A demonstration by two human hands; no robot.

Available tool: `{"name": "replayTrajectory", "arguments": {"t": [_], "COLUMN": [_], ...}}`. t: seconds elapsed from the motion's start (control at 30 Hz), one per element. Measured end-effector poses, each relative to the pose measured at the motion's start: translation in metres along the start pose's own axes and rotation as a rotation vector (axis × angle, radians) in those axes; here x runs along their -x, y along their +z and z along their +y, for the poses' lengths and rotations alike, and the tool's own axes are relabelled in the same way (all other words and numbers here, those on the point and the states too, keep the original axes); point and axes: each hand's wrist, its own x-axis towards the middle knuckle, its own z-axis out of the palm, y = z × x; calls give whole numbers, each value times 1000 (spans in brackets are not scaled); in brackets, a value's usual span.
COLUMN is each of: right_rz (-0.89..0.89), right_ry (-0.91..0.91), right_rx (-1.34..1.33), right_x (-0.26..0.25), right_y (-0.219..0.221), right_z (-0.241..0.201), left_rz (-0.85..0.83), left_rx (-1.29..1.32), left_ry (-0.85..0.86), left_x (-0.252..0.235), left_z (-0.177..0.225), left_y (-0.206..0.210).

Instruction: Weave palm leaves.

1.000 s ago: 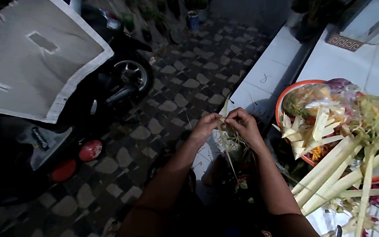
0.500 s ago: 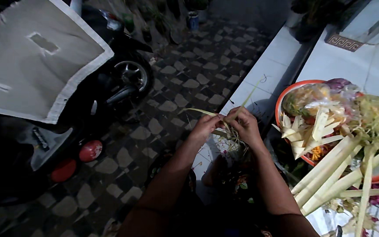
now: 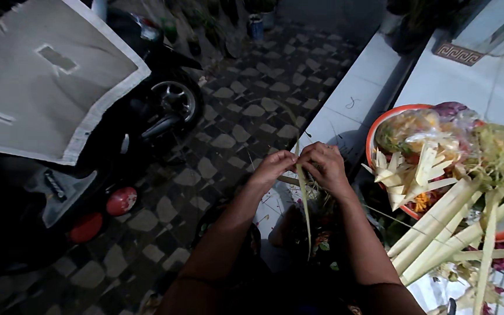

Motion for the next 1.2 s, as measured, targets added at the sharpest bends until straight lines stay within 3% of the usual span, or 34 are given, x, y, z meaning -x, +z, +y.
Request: {"name": "replayTrajectory", "arguments": {"t": [0.17, 0.3, 0.43, 0.57, 0.7, 0.83, 0.93, 1.2], "right_rz": [-22, -7, -1, 41, 78, 52, 53, 23], "right_ry": [210, 509, 607, 511, 209, 79, 33, -47], "right_rx": [-356, -546, -624, -607, -258, -21, 7, 129], "right_x": [-1, -1, -2, -1, 0, 0, -1, -1], "right_y": [6, 7, 9, 12, 8, 0, -3, 3], "right_z": [-2, -8, -4, -3, -2, -3, -3, -2], "left_rz": [68, 125, 97, 144, 97, -6, -71, 85], "left_rx": [-73, -184, -213, -189, 71, 161, 158, -103], "left_ry": [36, 129, 228, 170, 56, -33, -26, 52], "left_x": [-3, -1, 0, -3, -4, 3, 4, -3], "left_z": [-4, -4, -7, -7, -4, 7, 7, -3], "left_y": [4, 11, 9, 11, 7, 0, -6, 4]}}
